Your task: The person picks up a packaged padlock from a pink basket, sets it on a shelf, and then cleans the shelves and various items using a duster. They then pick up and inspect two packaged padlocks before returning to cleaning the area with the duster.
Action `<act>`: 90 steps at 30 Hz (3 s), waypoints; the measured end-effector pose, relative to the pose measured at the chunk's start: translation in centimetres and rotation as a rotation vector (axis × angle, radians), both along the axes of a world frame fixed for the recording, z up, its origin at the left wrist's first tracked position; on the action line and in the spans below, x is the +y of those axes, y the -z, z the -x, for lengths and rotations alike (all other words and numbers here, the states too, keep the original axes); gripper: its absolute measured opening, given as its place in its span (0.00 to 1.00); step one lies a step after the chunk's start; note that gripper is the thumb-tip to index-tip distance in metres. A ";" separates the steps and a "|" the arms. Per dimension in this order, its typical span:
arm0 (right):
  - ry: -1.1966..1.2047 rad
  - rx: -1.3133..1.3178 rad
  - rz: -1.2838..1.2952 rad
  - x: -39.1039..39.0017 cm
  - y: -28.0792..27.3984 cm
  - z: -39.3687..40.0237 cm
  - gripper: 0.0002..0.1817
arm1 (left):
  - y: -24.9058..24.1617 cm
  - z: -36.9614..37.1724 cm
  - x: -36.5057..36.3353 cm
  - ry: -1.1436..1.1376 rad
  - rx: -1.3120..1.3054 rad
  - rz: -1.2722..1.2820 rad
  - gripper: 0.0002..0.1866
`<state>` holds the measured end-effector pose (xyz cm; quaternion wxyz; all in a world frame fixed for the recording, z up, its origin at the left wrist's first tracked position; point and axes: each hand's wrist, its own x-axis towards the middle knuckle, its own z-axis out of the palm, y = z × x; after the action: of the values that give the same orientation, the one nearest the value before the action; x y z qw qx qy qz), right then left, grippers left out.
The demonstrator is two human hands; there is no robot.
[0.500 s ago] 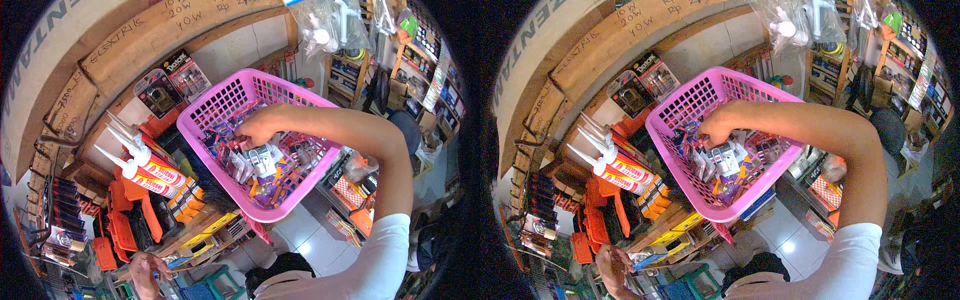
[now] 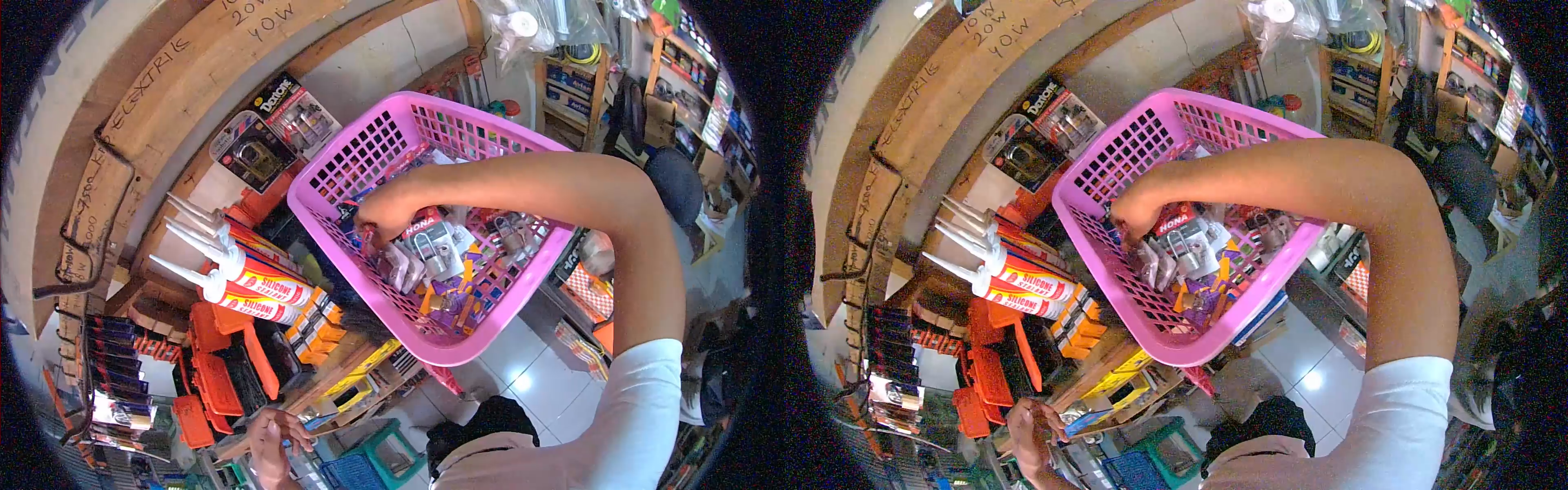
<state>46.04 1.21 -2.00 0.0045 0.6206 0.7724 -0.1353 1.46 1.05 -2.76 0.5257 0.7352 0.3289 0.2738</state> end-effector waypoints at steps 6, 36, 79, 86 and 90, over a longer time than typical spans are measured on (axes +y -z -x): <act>-0.151 0.140 0.218 1.2 0.2 -2.2 0.25 | 2.4 2.2 2.7 -0.048 -0.049 0.132 0.22; 0.180 -0.058 0.291 -0.6 -4.4 -4.1 0.31 | 5.4 6.1 3.9 -0.121 -0.100 0.245 0.21; 0.148 0.070 -0.341 3.3 -0.9 -8.3 0.10 | 4.2 7.1 1.8 -0.310 -0.110 0.444 0.16; 0.362 0.075 -0.259 6.1 1.4 -6.6 0.13 | 3.5 4.7 1.9 -0.199 -0.058 0.569 0.18; 0.364 0.048 -0.258 5.8 0.9 -6.2 0.13 | 4.6 5.4 2.1 -0.167 -0.065 0.465 0.17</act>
<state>52.23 6.97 -2.87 -0.1179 0.7417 0.6585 -0.0487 -3.92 3.15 -7.39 0.6664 0.5556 0.4256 0.2569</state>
